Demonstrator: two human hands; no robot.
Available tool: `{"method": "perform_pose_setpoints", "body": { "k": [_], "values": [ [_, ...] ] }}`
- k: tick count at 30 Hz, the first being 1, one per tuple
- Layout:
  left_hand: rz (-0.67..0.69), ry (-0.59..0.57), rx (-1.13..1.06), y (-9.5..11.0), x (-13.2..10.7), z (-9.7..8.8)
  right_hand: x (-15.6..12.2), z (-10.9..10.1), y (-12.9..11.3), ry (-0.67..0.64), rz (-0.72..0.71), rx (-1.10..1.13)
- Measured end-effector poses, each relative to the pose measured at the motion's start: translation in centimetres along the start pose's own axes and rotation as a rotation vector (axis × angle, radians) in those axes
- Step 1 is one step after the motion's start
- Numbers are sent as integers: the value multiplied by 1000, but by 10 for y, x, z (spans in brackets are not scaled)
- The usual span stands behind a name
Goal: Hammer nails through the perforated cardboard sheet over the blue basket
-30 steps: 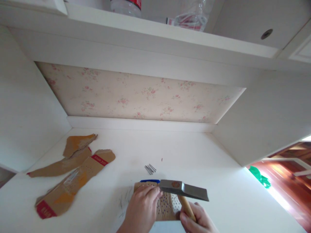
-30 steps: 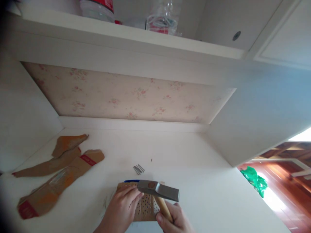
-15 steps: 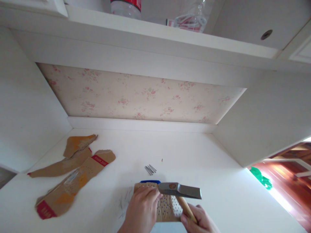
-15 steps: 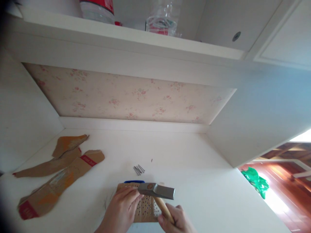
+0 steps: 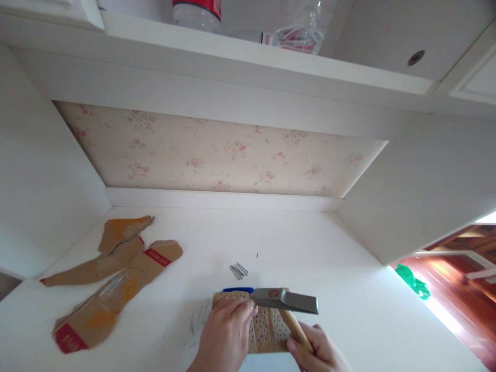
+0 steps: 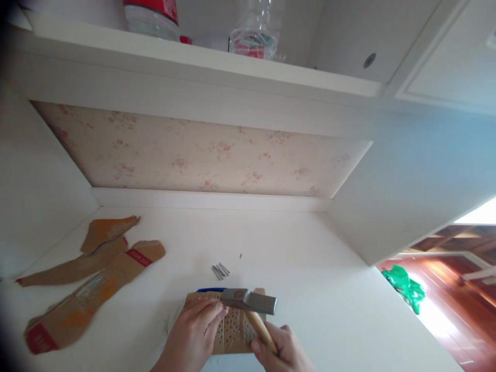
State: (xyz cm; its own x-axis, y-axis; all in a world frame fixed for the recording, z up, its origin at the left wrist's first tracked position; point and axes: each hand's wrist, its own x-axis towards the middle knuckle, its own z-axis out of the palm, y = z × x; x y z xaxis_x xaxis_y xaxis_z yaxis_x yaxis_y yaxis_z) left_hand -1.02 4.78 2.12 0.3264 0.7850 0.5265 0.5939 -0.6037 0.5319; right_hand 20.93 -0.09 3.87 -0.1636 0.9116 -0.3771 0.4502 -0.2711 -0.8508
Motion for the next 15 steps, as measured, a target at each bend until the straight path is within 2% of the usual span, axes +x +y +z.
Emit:
{"method": "perform_pose_setpoints", "body": {
  "k": [10, 15],
  "values": [
    [9, -16, -15, 0, -3, 1, -3, 1, 3, 29, 4, 52],
    [-7, -37, -17, -1, -2, 1, -2, 2, 5, 69, -19, -4]
  ]
}}
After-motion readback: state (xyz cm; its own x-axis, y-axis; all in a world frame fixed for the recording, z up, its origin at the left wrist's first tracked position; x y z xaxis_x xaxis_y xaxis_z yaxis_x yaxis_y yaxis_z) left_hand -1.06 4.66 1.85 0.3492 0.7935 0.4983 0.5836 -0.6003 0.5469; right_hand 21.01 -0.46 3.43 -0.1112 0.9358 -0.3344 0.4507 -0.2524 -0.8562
